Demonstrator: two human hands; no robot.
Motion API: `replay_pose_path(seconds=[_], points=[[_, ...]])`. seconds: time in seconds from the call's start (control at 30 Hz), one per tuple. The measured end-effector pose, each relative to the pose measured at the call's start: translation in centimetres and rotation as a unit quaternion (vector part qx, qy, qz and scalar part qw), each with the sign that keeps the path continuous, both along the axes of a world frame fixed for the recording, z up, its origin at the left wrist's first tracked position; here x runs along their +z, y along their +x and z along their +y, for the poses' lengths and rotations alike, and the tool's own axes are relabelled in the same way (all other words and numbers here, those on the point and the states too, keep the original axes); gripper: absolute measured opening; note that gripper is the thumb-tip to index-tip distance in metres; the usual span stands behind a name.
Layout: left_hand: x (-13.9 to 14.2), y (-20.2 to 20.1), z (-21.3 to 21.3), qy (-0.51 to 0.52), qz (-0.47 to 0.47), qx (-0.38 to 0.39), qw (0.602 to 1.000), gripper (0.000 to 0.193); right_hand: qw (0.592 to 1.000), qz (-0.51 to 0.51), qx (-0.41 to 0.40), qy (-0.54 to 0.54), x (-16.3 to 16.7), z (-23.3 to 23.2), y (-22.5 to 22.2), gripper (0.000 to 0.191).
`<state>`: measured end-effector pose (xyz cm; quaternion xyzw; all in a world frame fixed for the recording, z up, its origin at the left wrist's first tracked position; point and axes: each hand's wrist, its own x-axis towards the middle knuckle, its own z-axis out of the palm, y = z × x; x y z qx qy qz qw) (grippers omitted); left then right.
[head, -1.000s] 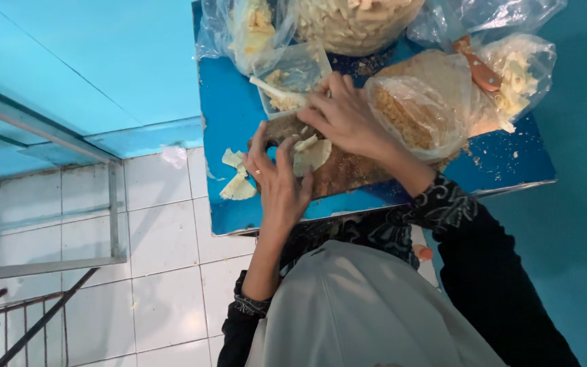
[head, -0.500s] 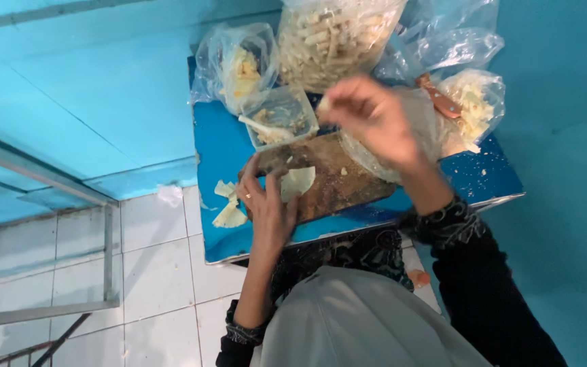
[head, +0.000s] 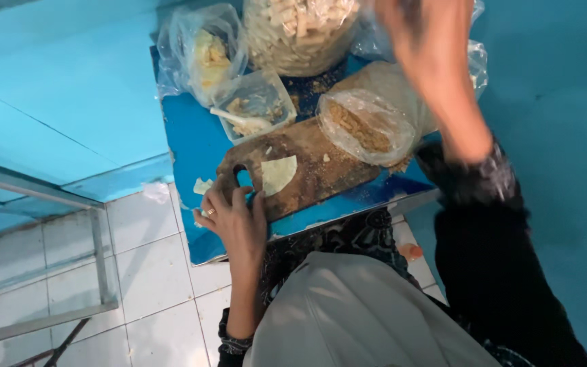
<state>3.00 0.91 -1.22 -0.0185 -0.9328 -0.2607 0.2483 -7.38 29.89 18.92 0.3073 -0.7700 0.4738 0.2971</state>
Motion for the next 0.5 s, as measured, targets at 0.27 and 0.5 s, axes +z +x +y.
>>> replay_pose_path(seconds=[0.27, 0.5], points=[[0.9, -0.2, 1.1, -0.025, 0.011, 0.016, 1.0, 0.021, 0.861, -0.138, -0.11, 0.478, -13.2, 4.2, 3.0, 0.071], [0.9, -0.2, 2.5, -0.017, 0.008, 0.014, 1.0, 0.016, 0.879, -0.13, -0.131, 0.44, -15.2, 4.8, 4.1, 0.04]])
